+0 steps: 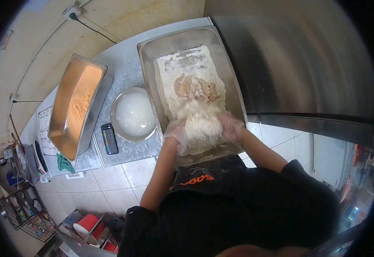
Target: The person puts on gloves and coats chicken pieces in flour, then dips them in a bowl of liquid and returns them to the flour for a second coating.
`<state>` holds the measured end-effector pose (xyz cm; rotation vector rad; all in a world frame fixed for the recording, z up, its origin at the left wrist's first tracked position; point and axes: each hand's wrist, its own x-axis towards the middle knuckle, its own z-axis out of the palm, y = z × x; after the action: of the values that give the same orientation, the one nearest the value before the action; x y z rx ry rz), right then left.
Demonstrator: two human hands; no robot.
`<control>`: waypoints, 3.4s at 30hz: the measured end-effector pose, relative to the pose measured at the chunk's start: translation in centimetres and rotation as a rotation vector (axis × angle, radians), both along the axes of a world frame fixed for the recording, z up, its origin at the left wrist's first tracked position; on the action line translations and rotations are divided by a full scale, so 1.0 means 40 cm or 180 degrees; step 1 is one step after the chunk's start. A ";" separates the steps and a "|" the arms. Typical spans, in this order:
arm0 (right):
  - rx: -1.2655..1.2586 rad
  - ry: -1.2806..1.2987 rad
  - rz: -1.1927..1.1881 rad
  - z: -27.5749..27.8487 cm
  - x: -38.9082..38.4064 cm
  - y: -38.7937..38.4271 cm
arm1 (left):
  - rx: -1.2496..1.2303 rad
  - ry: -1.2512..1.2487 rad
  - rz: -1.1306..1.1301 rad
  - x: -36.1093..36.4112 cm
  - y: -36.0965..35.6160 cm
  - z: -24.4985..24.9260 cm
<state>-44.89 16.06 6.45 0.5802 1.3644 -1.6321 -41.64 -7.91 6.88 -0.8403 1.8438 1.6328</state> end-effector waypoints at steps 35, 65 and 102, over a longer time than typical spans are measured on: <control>-0.1116 0.2850 0.4002 -0.111 -0.426 -0.091 | -0.2608 0.1632 -0.3420 -0.318 -0.039 -0.217; 0.2476 0.1660 0.3339 0.108 0.044 -0.065 | -0.0630 0.0164 -0.2377 0.147 0.057 -0.435; 0.2513 0.1689 0.3439 0.004 -0.002 0.001 | -0.2564 0.0591 -0.2511 0.086 0.052 -0.008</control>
<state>-44.95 16.10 6.60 -0.2325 2.1782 -0.3240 -38.18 -5.84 6.58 -0.1489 2.5441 0.4748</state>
